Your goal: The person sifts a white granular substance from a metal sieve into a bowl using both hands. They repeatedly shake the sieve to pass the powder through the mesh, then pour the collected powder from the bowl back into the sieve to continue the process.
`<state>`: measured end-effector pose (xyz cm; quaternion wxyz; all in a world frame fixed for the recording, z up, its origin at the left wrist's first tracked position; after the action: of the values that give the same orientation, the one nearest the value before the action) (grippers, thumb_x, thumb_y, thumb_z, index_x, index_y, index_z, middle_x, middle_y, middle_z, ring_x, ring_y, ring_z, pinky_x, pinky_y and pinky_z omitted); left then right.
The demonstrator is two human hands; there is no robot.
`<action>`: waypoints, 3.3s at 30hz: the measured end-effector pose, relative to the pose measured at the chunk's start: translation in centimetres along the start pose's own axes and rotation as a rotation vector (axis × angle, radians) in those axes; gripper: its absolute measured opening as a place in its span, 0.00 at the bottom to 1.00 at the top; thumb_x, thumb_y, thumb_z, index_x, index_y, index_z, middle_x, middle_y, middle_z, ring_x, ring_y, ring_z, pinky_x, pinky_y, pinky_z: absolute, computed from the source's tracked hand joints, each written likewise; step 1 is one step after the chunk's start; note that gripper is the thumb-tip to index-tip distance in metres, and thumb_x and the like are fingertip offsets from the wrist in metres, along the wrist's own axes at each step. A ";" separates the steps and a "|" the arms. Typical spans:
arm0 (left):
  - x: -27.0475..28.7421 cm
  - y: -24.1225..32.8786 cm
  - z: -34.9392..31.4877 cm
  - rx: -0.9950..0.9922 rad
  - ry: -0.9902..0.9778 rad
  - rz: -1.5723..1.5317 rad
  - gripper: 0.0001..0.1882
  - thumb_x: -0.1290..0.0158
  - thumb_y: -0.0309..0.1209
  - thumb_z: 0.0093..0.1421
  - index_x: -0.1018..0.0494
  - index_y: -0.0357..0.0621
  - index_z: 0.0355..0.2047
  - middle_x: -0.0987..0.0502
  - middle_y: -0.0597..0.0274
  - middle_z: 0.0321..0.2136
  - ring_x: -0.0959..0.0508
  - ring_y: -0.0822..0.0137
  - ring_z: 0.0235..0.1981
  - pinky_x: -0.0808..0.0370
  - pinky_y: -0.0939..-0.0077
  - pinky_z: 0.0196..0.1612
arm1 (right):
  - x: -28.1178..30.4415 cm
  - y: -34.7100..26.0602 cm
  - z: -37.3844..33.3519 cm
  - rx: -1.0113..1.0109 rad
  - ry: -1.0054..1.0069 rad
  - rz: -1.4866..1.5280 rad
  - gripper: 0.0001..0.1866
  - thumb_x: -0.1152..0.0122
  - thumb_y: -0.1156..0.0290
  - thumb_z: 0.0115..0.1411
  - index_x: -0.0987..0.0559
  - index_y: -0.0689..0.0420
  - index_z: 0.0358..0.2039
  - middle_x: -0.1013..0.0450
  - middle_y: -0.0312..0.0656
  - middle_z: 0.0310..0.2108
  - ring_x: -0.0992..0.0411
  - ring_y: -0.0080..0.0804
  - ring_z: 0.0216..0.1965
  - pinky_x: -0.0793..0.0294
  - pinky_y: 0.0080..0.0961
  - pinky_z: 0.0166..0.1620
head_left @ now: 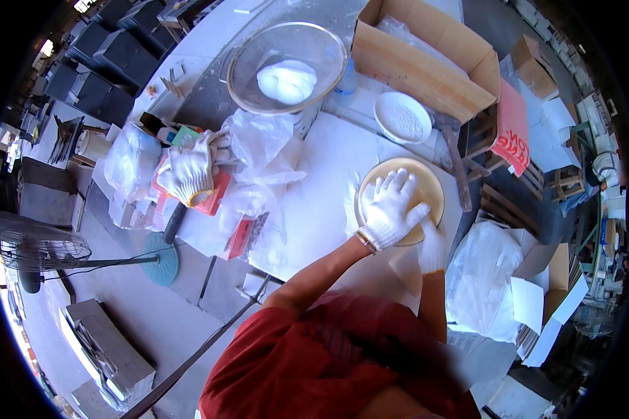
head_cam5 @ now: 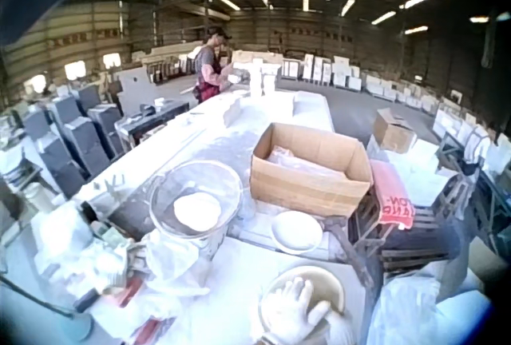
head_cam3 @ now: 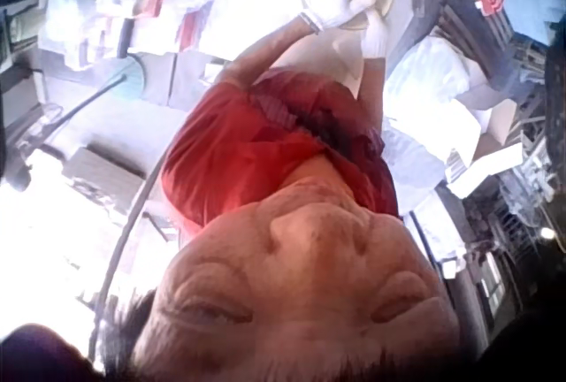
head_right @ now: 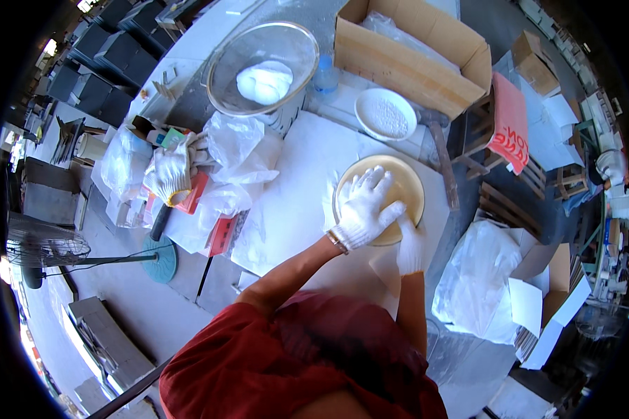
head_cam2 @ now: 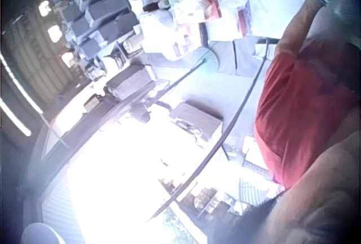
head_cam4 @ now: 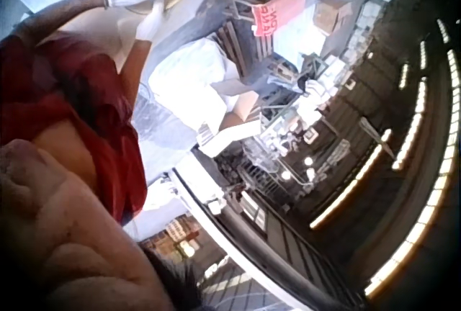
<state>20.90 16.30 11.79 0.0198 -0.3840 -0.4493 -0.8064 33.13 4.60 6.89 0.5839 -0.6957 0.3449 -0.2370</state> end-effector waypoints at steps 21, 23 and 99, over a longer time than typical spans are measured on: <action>6.0 -12.8 -4.3 -0.141 0.122 0.214 0.30 0.35 0.43 0.64 0.25 0.38 0.61 0.26 0.39 0.62 0.28 0.35 0.64 0.31 0.40 0.68 | 3.3 -2.7 1.1 0.279 0.012 -0.940 0.35 0.37 0.59 0.69 0.31 0.63 0.71 0.26 0.63 0.59 0.25 0.57 0.59 0.28 0.45 0.64; 6.0 -13.4 -4.3 -0.171 0.132 0.230 0.30 0.35 0.42 0.63 0.25 0.38 0.60 0.26 0.39 0.62 0.28 0.35 0.65 0.34 0.40 0.70 | 3.0 -2.5 1.7 0.243 -0.004 -1.063 0.35 0.37 0.59 0.69 0.31 0.61 0.72 0.26 0.64 0.60 0.25 0.59 0.59 0.27 0.47 0.63; 8.6 -11.7 -3.0 -0.162 0.185 0.173 0.15 0.39 0.35 0.60 0.21 0.37 0.43 0.22 0.47 0.51 0.25 0.44 0.56 0.30 0.45 0.63 | -32.6 -6.3 15.4 -0.094 -0.376 0.098 0.12 0.37 0.63 0.72 0.21 0.55 0.50 0.21 0.39 0.34 0.25 0.30 0.19 0.29 0.29 0.15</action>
<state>8.63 23.81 8.05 0.0993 -0.3458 -0.3444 -0.8671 24.56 39.79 12.27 0.6156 -0.7366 0.2742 -0.0578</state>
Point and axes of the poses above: each hand's wrist, its own z-axis towards the middle knuckle, its own x-axis out of the back of the hand, y = z × x, the point moved 8 cm from there along z, towards the middle knuckle
